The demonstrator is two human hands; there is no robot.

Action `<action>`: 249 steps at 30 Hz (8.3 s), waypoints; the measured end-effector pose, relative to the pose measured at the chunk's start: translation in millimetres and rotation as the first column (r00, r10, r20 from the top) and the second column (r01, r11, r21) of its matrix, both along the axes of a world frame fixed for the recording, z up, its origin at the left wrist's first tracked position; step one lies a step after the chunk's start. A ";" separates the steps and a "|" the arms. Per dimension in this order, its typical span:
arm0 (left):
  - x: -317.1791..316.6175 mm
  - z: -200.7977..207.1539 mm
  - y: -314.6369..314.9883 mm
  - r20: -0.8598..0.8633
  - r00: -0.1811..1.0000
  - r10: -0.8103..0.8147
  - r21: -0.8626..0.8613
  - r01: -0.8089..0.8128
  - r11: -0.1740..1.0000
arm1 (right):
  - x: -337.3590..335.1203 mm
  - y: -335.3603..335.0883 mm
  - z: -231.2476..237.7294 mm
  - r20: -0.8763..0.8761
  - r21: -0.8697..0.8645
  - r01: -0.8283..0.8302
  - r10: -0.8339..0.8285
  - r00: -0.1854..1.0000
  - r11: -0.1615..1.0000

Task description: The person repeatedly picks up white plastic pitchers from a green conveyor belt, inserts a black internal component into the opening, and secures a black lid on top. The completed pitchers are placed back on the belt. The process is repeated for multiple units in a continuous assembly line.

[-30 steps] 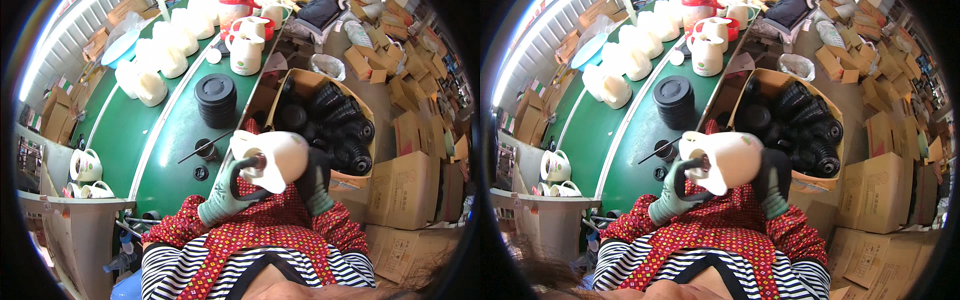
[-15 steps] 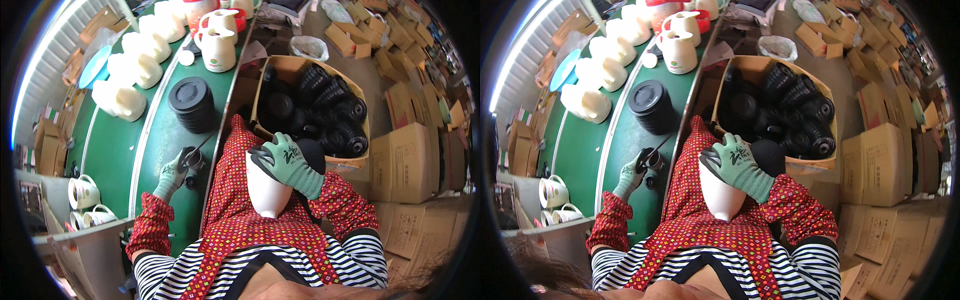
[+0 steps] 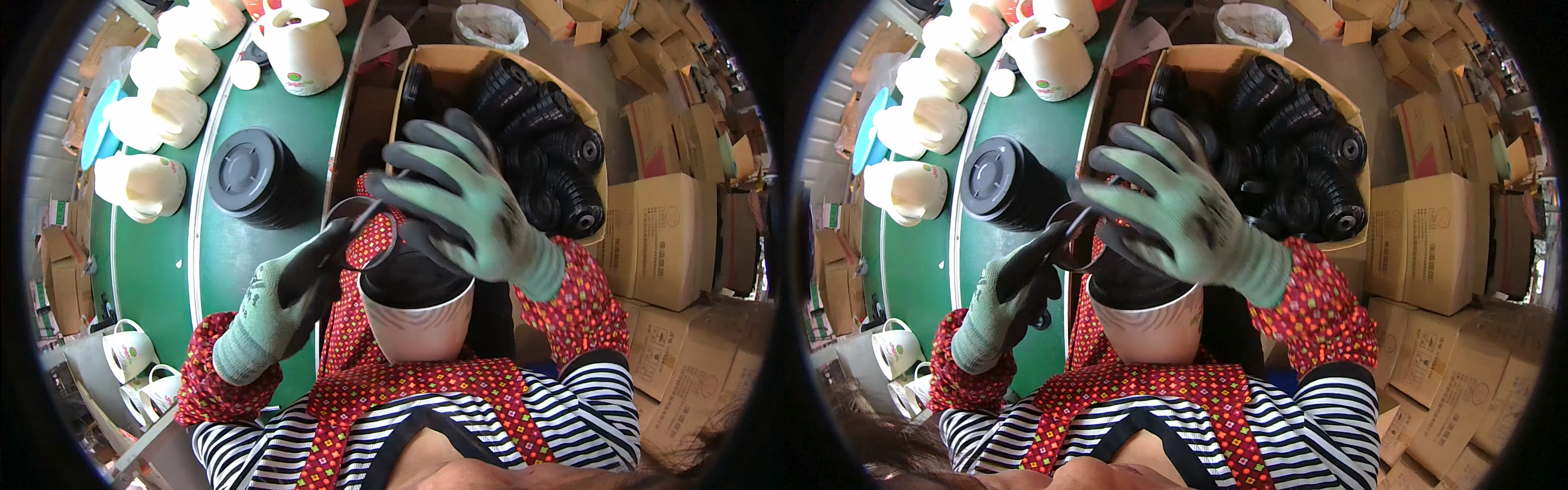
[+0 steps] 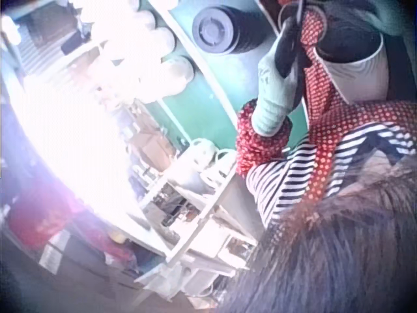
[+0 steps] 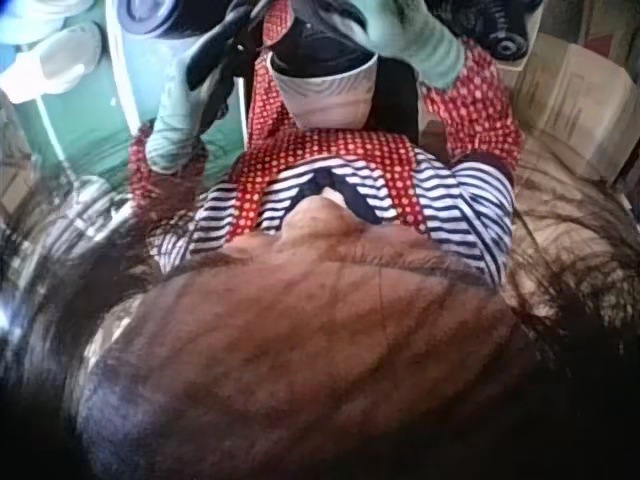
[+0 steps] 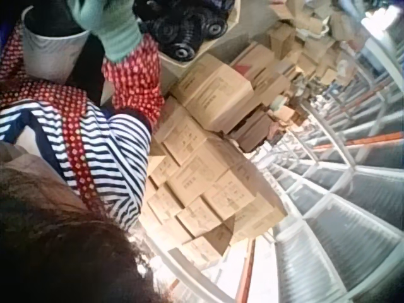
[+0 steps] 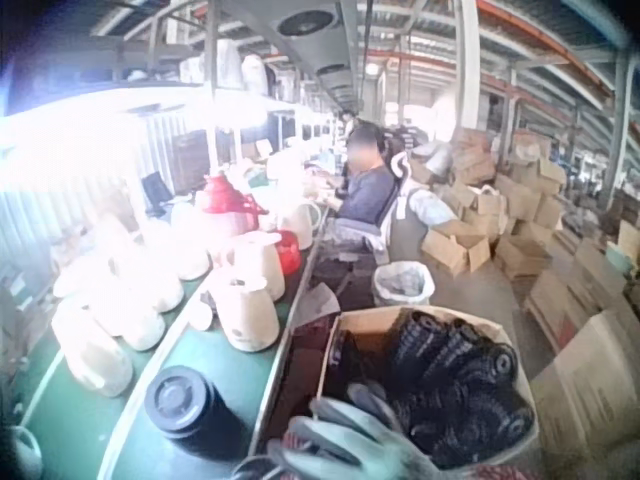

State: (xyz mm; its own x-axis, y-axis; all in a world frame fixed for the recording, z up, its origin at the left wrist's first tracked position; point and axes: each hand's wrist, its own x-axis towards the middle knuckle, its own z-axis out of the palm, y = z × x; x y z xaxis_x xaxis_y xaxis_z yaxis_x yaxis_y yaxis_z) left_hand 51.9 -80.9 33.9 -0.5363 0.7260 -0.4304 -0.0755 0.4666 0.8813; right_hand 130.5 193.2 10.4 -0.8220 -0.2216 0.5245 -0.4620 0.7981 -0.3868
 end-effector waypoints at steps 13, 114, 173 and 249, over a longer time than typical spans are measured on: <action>9.0 7.8 159.6 -0.312 0.695 -0.648 0.128 0.707 0.696 | -58.9 28.4 -163.7 0.292 -0.892 -0.111 0.746 0.598 0.438; -197.4 -134.8 -562.5 -0.908 0.115 0.402 -0.305 -0.840 -0.449 | -10.7 -191.5 -176.6 0.444 -0.865 0.456 0.744 0.500 0.209; 77.8 -157.5 -193.3 0.535 0.626 0.568 0.523 -0.773 0.359 | -206.8 -188.1 -76.8 0.262 0.364 0.177 -0.283 0.922 0.914; 19.9 -79.0 -93.7 -0.502 0.743 0.442 0.470 -0.194 0.861 | 93.8 -98.0 -92.5 0.057 -0.990 0.113 0.484 0.873 -0.086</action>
State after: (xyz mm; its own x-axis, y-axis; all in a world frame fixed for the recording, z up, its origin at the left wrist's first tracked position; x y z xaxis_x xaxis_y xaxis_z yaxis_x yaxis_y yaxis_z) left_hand 71.8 -174.6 -45.1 -0.8150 0.4967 0.2984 0.4174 0.1462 0.8969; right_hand 224.3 95.2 -82.1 -0.9915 0.0775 0.1043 -0.1298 -0.6289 -0.7665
